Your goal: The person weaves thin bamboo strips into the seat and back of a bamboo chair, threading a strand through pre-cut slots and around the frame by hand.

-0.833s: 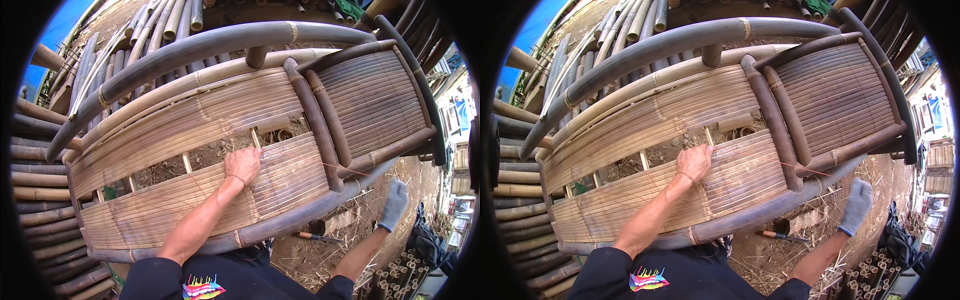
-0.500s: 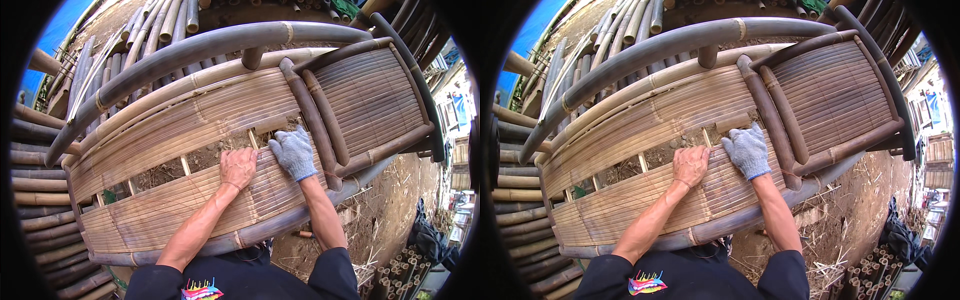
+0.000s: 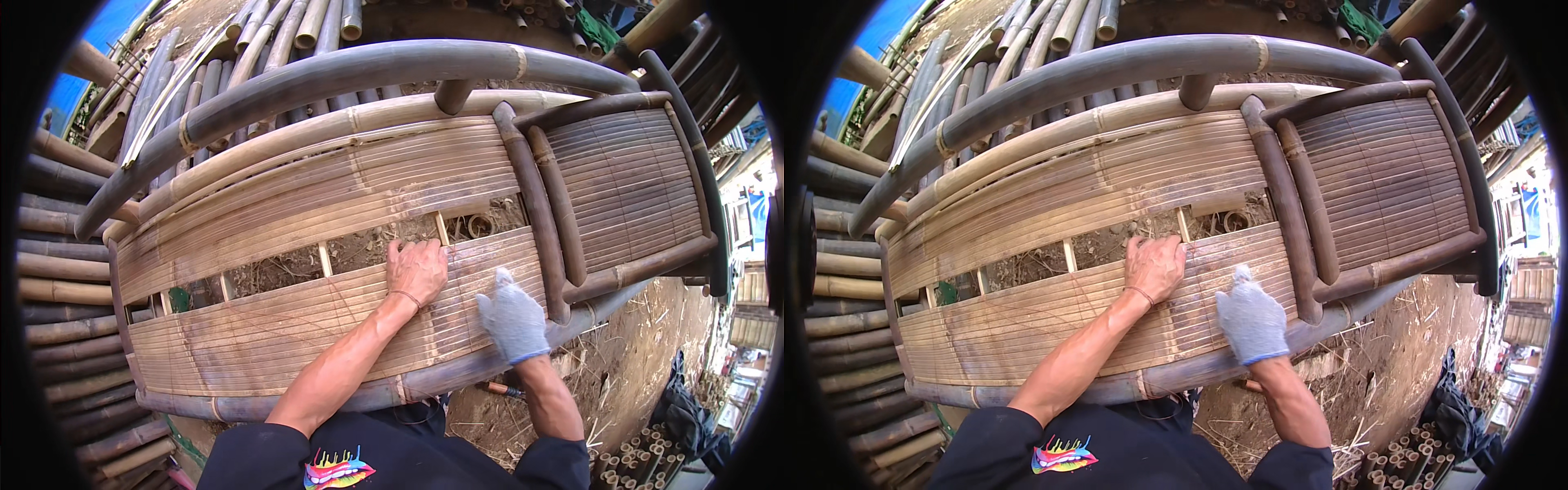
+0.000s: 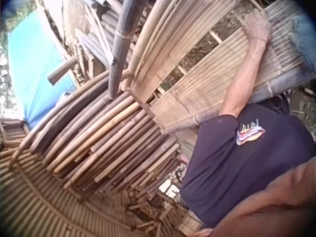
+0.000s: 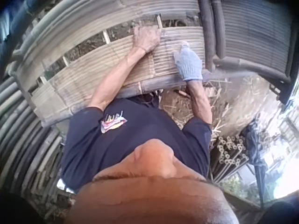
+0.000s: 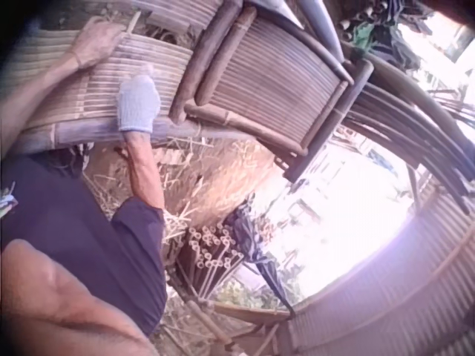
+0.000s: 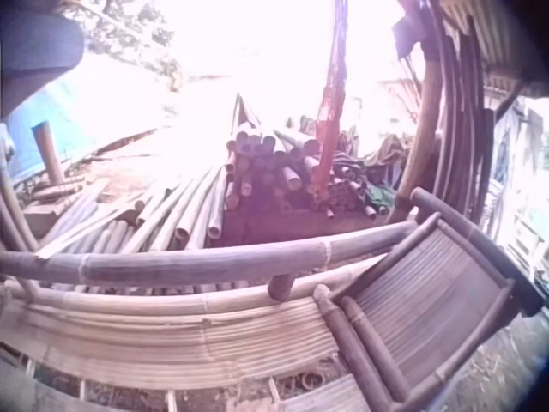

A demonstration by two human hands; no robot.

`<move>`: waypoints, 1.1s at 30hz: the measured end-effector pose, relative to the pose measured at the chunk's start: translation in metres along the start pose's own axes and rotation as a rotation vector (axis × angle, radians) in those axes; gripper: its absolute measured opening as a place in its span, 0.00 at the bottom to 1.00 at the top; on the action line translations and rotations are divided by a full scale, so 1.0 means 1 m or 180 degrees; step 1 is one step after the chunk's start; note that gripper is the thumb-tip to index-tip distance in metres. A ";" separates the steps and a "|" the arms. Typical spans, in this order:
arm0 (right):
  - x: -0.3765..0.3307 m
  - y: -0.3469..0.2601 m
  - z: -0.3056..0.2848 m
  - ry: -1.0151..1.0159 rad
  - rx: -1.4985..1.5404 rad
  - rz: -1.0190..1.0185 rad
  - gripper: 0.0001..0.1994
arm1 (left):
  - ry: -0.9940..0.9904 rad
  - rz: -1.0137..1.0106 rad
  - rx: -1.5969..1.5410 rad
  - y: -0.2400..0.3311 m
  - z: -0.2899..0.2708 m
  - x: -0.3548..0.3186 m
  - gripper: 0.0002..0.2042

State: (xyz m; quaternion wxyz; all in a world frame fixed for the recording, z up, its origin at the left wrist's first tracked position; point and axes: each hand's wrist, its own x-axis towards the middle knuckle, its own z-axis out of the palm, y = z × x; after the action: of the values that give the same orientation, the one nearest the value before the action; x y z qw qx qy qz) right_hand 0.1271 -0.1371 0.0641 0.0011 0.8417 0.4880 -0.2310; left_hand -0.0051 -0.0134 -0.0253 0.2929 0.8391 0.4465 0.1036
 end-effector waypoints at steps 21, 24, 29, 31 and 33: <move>-0.068 0.026 0.017 -0.0794 0.1616 0.0381 0.19 | 0.0232 0.0211 0.0098 0.000 0.004 -0.004 0.13; -0.037 0.013 -0.043 0.0271 0.2412 -0.0588 0.10 | 0.0175 0.0086 0.0218 -0.008 0.005 -0.004 0.12; 0.050 0.017 -0.104 0.0262 0.6125 -0.2417 0.17 | 0.0332 0.0328 0.0237 -0.002 0.008 0.000 0.13; 0.078 0.044 -0.114 0.1144 0.3737 -0.1457 0.15 | 0.0370 0.0347 0.0296 -0.004 0.007 -0.001 0.13; 0.082 0.065 -0.128 0.1891 0.2090 -0.0596 0.14 | 0.0230 0.0292 0.0362 -0.004 0.005 -0.002 0.12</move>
State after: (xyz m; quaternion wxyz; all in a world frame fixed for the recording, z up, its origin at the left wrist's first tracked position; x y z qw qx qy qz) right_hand 0.2641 -0.0749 0.1320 -0.4270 0.7795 0.4421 -0.1211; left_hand -0.0069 -0.0151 -0.0311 0.2235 0.8697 0.4231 0.1216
